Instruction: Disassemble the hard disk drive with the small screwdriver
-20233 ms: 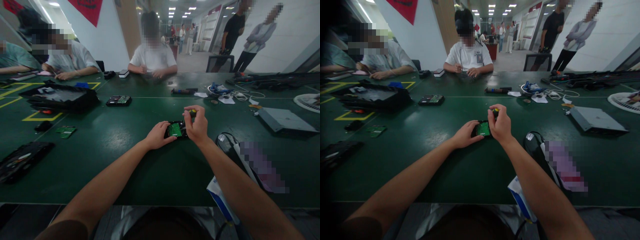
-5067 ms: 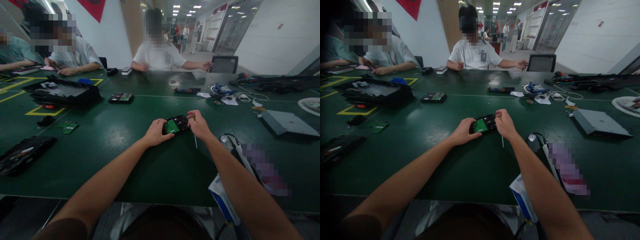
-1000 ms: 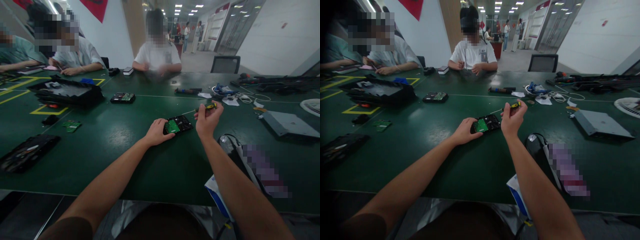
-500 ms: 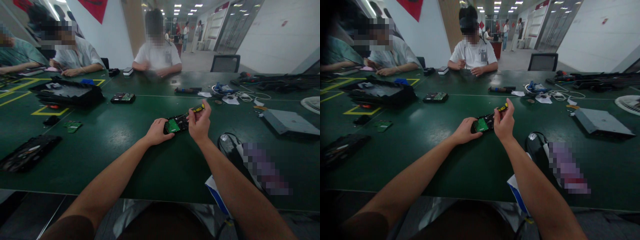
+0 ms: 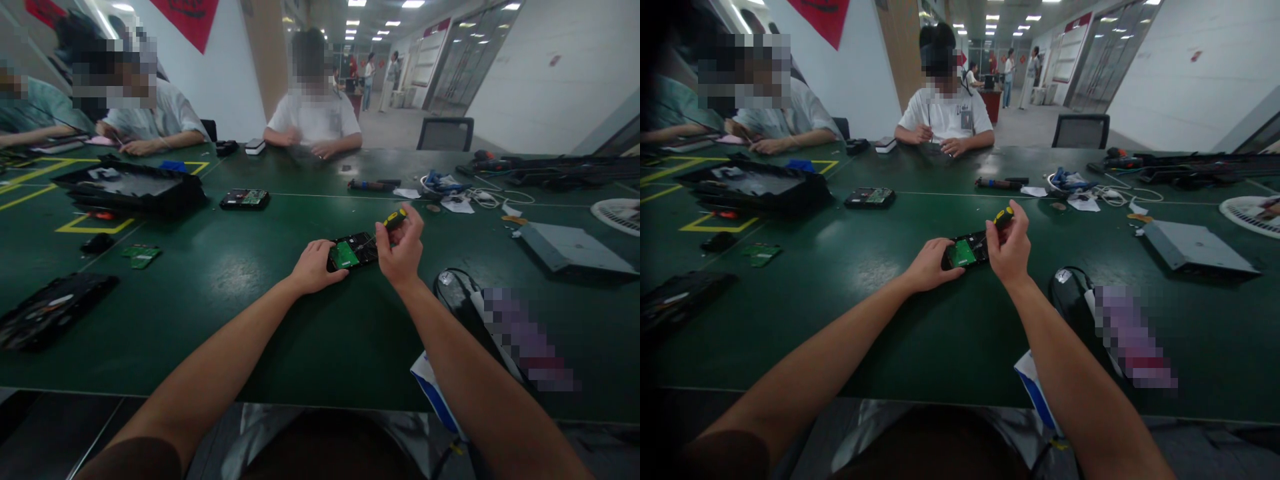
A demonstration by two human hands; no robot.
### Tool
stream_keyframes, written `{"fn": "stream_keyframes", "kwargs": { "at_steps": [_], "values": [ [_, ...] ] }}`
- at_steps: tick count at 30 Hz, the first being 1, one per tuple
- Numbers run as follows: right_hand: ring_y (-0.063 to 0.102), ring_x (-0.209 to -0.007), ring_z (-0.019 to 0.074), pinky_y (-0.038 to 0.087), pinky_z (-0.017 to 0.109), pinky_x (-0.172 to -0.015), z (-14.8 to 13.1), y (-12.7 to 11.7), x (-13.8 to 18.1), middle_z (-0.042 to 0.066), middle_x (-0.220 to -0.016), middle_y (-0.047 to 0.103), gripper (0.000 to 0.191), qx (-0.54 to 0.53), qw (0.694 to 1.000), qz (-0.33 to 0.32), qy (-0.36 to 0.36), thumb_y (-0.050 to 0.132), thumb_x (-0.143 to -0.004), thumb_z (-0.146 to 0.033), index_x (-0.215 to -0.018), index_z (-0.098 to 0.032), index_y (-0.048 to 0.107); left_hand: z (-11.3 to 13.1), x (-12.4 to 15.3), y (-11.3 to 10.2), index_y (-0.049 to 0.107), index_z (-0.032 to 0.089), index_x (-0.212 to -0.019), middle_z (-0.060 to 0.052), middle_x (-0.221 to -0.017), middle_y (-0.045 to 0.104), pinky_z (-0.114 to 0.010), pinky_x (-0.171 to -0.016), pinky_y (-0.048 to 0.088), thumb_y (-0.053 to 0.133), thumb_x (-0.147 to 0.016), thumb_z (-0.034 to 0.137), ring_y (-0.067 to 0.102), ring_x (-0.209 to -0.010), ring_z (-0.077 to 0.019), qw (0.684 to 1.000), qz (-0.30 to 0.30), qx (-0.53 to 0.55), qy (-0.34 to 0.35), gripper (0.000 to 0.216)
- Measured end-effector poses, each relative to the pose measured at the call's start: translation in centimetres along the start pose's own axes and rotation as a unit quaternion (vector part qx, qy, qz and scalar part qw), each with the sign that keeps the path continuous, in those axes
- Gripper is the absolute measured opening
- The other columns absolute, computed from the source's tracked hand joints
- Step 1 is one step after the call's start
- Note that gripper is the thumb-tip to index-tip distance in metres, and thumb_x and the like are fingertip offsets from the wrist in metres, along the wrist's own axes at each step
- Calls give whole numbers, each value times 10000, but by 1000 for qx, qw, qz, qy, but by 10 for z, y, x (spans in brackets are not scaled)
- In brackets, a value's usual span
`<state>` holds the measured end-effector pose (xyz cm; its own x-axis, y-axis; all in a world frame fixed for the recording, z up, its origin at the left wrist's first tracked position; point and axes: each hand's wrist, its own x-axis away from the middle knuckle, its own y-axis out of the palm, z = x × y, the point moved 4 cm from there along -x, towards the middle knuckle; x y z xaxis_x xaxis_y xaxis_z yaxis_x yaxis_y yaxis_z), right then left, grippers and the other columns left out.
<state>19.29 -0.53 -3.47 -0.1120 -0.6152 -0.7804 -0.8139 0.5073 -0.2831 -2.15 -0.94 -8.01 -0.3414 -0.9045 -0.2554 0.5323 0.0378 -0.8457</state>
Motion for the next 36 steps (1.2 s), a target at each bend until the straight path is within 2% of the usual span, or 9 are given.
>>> {"fn": "stream_keyframes", "kwargs": {
  "at_steps": [8,17,24,32,36],
  "values": [
    [695,-778,213,648,431,-714,-11,-3,2,107,-1151,678,623,8,999,-26,-22,571,-988,-444,-1546,-279,346,-2,0,1,547,182,-1373,-149,-1410,576,-498,-1151,428,763,-774,615,492,-1355,-346,1000,5,5,-1,770],
    [667,-723,191,629,396,-707,-10,-2,3,78,-1086,696,622,12,998,-53,-17,600,-971,-400,-1539,-271,380,-1,0,1,526,165,-1406,-160,-1434,559,-486,-1167,410,749,-777,645,477,-1370,-346,1000,-2,-3,13,821],
    [685,-765,187,627,387,-760,-7,1,4,66,-1107,700,636,10,997,-75,-12,596,-964,-381,-1548,-272,368,-1,0,1,537,175,-1400,-150,-1421,571,-487,-1163,413,701,-826,639,486,-1366,-338,1000,0,-1,13,756],
    [661,-732,173,621,377,-744,-5,2,4,52,-1067,695,629,14,997,-75,-9,611,-958,-382,-1538,-279,390,-1,0,2,541,189,-1398,-152,-1416,572,-498,-1163,411,699,-828,636,484,-1368,-345,1000,-3,-4,13,741],
    [661,-791,197,628,417,-771,-6,1,1,64,-1096,676,611,27,997,-69,-15,630,-947,-409,-1503,-277,414,-1,0,2,535,183,-1406,-156,-1416,570,-495,-1160,413,695,-831,640,482,-1368,-345,1000,0,-5,14,752]
  ]
}}
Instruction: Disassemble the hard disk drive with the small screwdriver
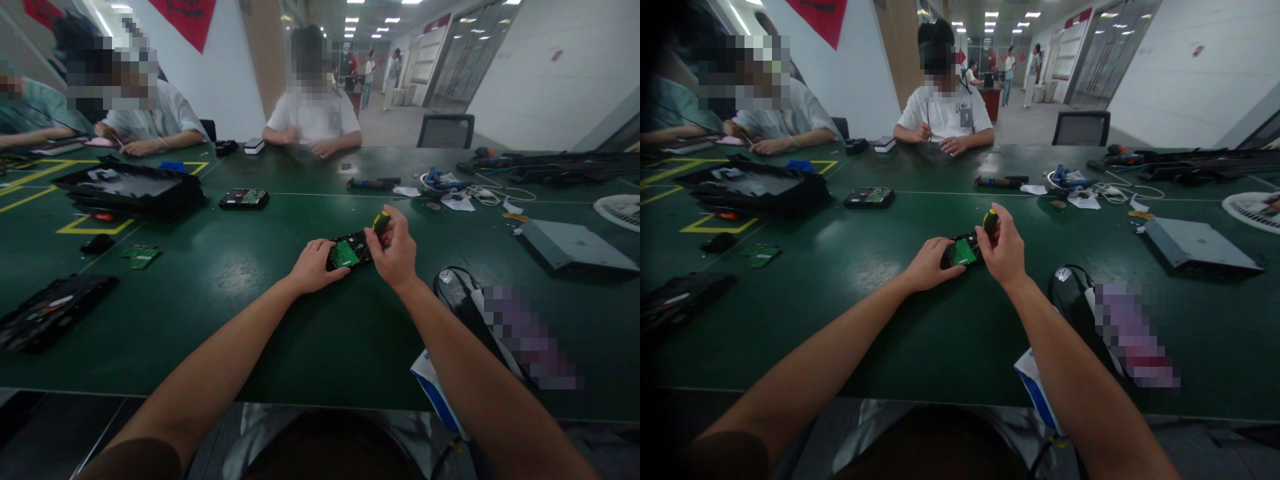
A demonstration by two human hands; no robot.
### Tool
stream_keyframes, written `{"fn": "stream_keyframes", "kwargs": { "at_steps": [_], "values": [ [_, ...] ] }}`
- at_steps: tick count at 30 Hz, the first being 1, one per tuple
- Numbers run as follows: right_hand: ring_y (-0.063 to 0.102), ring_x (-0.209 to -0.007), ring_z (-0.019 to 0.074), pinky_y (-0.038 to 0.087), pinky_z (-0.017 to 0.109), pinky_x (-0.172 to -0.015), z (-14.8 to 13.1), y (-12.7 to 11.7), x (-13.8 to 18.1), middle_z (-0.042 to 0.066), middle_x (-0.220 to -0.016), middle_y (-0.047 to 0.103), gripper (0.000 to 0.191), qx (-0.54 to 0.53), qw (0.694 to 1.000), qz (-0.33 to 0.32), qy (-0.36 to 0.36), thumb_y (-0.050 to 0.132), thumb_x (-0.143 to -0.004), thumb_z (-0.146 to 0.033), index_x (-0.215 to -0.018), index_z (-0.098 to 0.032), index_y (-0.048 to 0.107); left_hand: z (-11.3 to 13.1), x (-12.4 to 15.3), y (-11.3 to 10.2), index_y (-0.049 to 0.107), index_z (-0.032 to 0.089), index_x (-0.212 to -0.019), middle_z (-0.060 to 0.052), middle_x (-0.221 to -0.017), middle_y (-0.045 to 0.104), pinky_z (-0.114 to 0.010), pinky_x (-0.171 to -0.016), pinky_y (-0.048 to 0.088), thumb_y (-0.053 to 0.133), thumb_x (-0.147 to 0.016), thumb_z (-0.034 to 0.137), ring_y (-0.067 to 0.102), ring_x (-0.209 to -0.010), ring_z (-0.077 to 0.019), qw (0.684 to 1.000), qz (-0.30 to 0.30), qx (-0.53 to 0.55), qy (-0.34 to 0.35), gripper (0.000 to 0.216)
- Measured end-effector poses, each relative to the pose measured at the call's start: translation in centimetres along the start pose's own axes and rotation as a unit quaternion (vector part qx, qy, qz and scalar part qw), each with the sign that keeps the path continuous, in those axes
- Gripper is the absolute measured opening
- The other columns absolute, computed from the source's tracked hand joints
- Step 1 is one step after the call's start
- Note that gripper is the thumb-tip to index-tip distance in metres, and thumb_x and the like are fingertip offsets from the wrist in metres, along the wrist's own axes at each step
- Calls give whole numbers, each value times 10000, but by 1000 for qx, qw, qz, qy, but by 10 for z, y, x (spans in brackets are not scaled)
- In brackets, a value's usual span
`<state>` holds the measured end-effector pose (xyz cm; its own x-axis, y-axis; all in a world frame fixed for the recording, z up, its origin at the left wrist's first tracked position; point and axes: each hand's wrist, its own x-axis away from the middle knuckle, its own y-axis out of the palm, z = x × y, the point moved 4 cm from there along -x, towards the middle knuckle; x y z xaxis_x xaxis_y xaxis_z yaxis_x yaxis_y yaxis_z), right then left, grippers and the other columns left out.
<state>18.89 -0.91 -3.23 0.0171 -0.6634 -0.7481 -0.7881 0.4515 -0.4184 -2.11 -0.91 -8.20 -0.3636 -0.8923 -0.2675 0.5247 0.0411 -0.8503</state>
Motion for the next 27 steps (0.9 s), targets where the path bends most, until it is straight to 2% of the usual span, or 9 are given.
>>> {"fn": "stream_keyframes", "kwargs": {
  "at_steps": [4,8,10,16,22,25,27],
  "values": [
    [654,-1033,284,623,512,-862,-5,-2,-2,139,-1293,603,570,32,999,10,-38,620,-947,-386,-1477,-259,451,0,0,1,532,169,-1408,-158,-1411,574,-481,-1159,415,694,-833,638,488,-1359,-336,1000,4,-4,4,760],
    [634,-1174,322,615,539,-908,-5,1,0,162,-1385,570,644,5,999,-1,-46,572,-964,-330,-1559,-260,335,0,0,1,540,164,-1397,-160,-1411,575,-478,-1158,416,698,-831,638,489,-1356,-334,1000,6,-4,7,755],
    [639,-1173,313,615,532,-913,-4,2,1,152,-1373,576,636,-12,999,-3,-45,563,-966,-319,-1555,-272,328,0,0,1,544,175,-1391,-156,-1409,576,-484,-1160,413,703,-828,634,489,-1358,-334,1000,8,-4,7,744],
    [626,-1106,309,623,530,-872,-6,-5,-2,119,-1251,587,533,20,997,46,-53,703,-903,-421,-1378,-288,503,-2,0,2,532,182,-1409,-158,-1426,567,-498,-1157,413,694,-827,648,479,-1374,-345,1000,0,-6,-1,763],
    [645,-1112,268,616,468,-894,-7,-2,-1,127,-1329,590,508,-11,999,18,-48,552,-996,-312,-1485,-278,414,-2,0,2,537,179,-1407,-157,-1426,566,-491,-1161,412,689,-829,651,480,-1367,-342,1000,-1,-9,-1,761],
    [628,-1096,272,621,449,-863,-11,-4,-1,117,-1255,587,498,4,998,37,-49,666,-939,-373,-1404,-282,511,0,0,1,536,164,-1406,-162,-1417,570,-483,-1165,408,685,-834,648,482,-1363,-341,1000,1,-11,3,764],
    [626,-1065,270,620,462,-861,-13,-5,-1,105,-1215,586,478,22,998,41,-49,681,-929,-395,-1380,-302,551,1,0,0,533,165,-1405,-162,-1418,568,-483,-1168,406,679,-841,643,481,-1365,-341,1000,0,-12,6,754]
  ]
}}
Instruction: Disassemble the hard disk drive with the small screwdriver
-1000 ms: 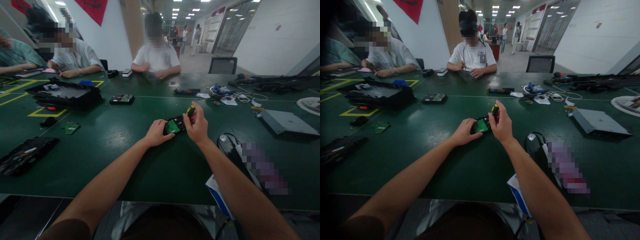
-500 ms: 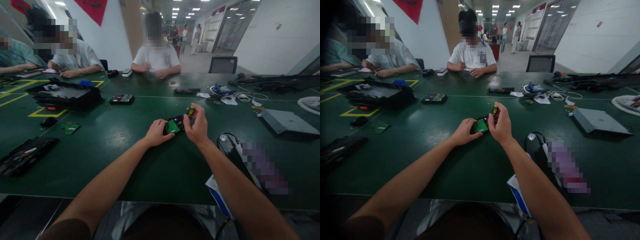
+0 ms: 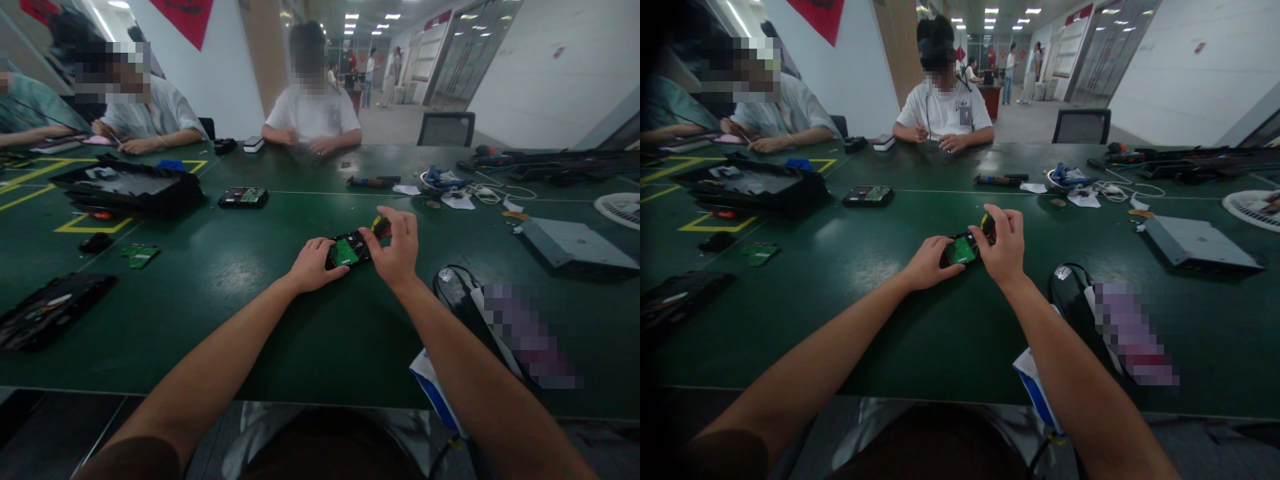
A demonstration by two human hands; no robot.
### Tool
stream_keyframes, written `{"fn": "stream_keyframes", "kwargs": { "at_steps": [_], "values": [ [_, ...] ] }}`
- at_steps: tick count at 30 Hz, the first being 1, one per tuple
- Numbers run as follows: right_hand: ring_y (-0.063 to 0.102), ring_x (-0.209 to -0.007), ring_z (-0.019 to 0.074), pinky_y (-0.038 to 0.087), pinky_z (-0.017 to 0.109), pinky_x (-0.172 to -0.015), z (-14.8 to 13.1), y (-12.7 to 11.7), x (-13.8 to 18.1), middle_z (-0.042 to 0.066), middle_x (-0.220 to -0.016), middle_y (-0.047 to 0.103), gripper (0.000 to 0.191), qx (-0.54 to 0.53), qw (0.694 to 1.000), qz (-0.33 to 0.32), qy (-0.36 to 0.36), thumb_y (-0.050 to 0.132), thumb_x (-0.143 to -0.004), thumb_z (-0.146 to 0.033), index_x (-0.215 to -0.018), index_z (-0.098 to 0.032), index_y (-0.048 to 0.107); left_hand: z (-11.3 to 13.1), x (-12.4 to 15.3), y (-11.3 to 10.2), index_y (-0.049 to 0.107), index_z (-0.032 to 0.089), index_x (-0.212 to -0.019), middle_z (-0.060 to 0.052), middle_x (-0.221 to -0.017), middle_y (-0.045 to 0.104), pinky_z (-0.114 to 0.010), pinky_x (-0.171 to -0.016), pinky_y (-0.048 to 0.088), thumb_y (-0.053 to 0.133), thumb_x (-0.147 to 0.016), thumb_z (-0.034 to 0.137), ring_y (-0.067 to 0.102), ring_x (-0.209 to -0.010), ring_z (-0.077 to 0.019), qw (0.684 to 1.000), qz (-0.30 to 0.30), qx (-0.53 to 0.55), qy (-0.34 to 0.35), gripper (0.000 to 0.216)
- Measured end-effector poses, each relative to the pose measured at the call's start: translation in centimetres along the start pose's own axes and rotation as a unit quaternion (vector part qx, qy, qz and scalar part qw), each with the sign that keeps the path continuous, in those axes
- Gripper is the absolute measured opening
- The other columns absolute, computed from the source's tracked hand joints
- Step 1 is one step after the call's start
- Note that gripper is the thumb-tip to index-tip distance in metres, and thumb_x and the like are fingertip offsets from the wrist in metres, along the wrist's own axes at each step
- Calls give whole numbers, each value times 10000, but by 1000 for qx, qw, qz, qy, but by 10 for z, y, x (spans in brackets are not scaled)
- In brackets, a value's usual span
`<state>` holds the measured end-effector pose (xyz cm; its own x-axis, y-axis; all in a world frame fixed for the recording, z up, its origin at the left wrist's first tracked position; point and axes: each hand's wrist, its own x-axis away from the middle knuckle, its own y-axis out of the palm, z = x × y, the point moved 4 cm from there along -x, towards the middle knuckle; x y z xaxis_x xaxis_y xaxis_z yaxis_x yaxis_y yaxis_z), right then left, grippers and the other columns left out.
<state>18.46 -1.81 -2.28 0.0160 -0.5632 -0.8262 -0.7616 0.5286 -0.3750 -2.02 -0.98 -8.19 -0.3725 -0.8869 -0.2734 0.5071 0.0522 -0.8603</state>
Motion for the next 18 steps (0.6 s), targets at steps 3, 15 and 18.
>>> {"fn": "stream_keyframes", "kwargs": {
  "at_steps": [3,15,18],
  "values": [
    [630,-1126,278,608,495,-917,-2,3,0,106,-1292,598,508,-7,1000,-28,-8,550,-998,-351,-1496,-328,455,1,0,0,535,169,-1404,-159,-1416,569,-480,-1175,400,677,-848,635,482,-1367,-338,1000,1,-3,3,739],
    [608,-1193,294,612,510,-927,3,3,0,130,-1332,589,461,-4,1000,-7,-23,522,-1018,-338,-1472,-276,470,-3,0,4,541,164,-1399,-152,-1415,573,-473,-1166,415,684,-848,640,493,-1351,-331,1000,9,-4,6,741],
    [629,-1193,296,611,517,-936,6,6,1,132,-1394,581,526,-19,999,-20,-17,505,-1024,-347,-1531,-283,383,-4,0,4,543,163,-1401,-153,-1415,572,-474,-1165,417,685,-846,645,490,-1353,-332,1000,10,-4,3,748]
  ]
}}
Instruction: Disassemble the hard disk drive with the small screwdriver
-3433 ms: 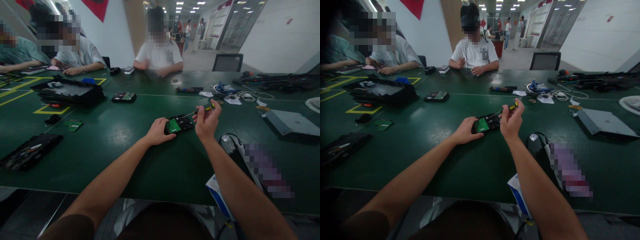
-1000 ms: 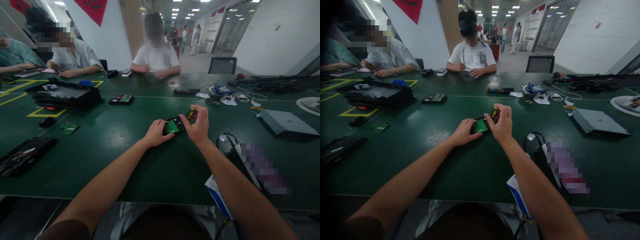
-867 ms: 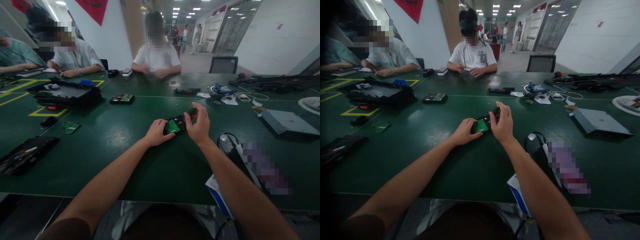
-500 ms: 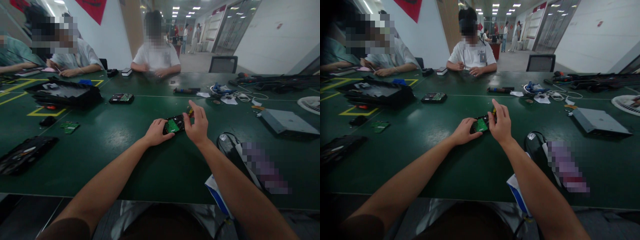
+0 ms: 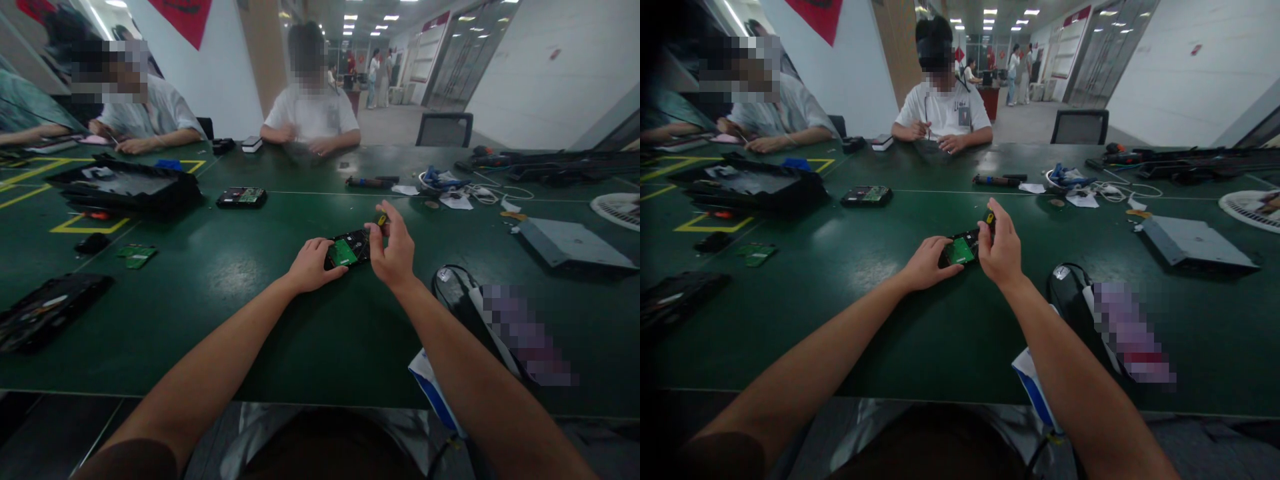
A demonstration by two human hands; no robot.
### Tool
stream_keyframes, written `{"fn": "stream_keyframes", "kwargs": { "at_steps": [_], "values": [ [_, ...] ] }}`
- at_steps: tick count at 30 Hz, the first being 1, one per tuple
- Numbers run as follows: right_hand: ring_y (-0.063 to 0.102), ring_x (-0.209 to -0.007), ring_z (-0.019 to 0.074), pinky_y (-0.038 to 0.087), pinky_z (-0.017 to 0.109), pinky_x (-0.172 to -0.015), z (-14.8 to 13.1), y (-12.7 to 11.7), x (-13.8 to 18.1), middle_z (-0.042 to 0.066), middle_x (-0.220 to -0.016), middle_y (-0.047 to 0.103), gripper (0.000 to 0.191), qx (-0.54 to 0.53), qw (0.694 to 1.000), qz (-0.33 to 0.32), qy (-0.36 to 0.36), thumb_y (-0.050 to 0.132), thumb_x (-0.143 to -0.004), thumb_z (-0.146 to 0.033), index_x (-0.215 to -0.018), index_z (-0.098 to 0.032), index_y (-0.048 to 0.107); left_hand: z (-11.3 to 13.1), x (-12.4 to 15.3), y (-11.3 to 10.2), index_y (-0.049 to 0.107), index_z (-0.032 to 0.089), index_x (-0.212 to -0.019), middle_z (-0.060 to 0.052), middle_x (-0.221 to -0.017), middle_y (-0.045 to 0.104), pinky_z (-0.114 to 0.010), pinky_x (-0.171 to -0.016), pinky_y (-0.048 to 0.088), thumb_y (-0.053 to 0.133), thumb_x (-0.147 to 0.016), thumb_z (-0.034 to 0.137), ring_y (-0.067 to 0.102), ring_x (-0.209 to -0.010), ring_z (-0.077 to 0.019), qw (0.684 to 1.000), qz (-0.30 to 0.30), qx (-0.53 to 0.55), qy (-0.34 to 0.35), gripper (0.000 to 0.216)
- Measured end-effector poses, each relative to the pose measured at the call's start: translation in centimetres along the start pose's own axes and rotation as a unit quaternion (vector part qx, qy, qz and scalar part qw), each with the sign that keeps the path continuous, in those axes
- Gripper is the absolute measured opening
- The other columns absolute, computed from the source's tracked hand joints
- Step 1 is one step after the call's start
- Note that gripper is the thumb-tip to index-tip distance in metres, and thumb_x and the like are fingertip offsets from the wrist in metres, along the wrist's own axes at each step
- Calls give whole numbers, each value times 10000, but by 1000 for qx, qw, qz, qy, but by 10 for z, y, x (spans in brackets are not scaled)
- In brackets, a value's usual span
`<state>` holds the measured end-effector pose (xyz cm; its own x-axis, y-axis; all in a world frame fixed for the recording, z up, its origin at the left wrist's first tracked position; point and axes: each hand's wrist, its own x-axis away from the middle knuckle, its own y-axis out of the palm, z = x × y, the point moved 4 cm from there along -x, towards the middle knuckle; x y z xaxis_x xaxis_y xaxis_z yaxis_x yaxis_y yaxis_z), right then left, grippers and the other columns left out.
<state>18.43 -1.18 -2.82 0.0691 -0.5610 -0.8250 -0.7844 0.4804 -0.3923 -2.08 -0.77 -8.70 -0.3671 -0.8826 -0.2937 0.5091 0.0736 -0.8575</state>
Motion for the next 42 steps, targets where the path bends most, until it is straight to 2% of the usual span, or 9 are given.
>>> {"fn": "stream_keyframes", "kwargs": {
  "at_steps": [5,12,19,22,25,29,32,37,42],
  "values": [
    [592,-1168,305,637,494,-860,-2,-5,-1,120,-1257,575,466,24,999,34,2,680,-933,-400,-1365,-286,549,3,0,-2,540,158,-1401,-158,-1403,579,-477,-1154,425,685,-852,632,501,-1336,-336,1000,-1,-3,6,740],
    [633,-1171,281,626,484,-910,-4,0,1,137,-1379,576,510,-10,1000,3,-11,510,-1017,-285,-1514,-262,396,3,0,-3,541,149,-1400,-159,-1403,579,-473,-1167,413,689,-852,626,492,-1349,-337,1000,-1,0,6,742],
    [609,-1123,293,645,485,-833,-7,-6,-1,130,-1261,554,446,19,999,35,-4,658,-945,-377,-1362,-261,549,2,0,-1,536,152,-1403,-161,-1405,574,-480,-1162,418,691,-850,628,492,-1350,-340,1000,0,-1,7,745],
    [610,-1191,298,629,504,-897,-7,-2,0,135,-1330,572,466,5,1000,11,-10,546,-1000,-319,-1457,-271,471,2,0,-1,536,140,-1409,-166,-1413,570,-473,-1168,412,682,-858,628,488,-1353,-337,1000,3,-3,9,750],
    [664,-1135,269,625,488,-911,-4,2,2,131,-1382,588,524,-24,1000,-10,3,493,-1022,-309,-1528,-278,361,2,1,-1,542,146,-1403,-166,-1416,571,-479,-1165,414,684,-853,635,490,-1352,-338,1000,4,-4,8,750],
    [629,-1146,290,635,487,-877,-4,-1,2,129,-1315,576,543,-1,1000,18,6,654,-941,-384,-1439,-281,462,2,0,-2,544,161,-1396,-162,-1406,579,-485,-1164,414,693,-845,631,497,-1347,-338,1000,1,0,7,739],
    [590,-1190,312,629,522,-897,-5,-3,0,133,-1290,554,494,25,999,25,3,644,-943,-360,-1412,-284,509,3,0,-2,542,156,-1398,-163,-1401,580,-477,-1166,412,692,-846,627,497,-1347,-338,1000,1,-1,7,742],
    [624,-1210,302,602,529,-972,-4,3,1,135,-1401,577,580,0,1000,-19,-2,509,-1010,-322,-1560,-279,333,3,0,-3,546,158,-1390,-159,-1404,581,-476,-1167,413,687,-847,633,496,-1348,-335,1000,1,0,7,735],
    [608,-1144,293,636,478,-862,-7,-3,0,128,-1283,574,509,14,1000,15,-3,661,-943,-406,-1411,-272,514,2,0,-2,536,159,-1400,-163,-1408,578,-481,-1164,413,684,-844,644,494,-1351,-338,1000,-5,-4,3,752]
  ]
}}
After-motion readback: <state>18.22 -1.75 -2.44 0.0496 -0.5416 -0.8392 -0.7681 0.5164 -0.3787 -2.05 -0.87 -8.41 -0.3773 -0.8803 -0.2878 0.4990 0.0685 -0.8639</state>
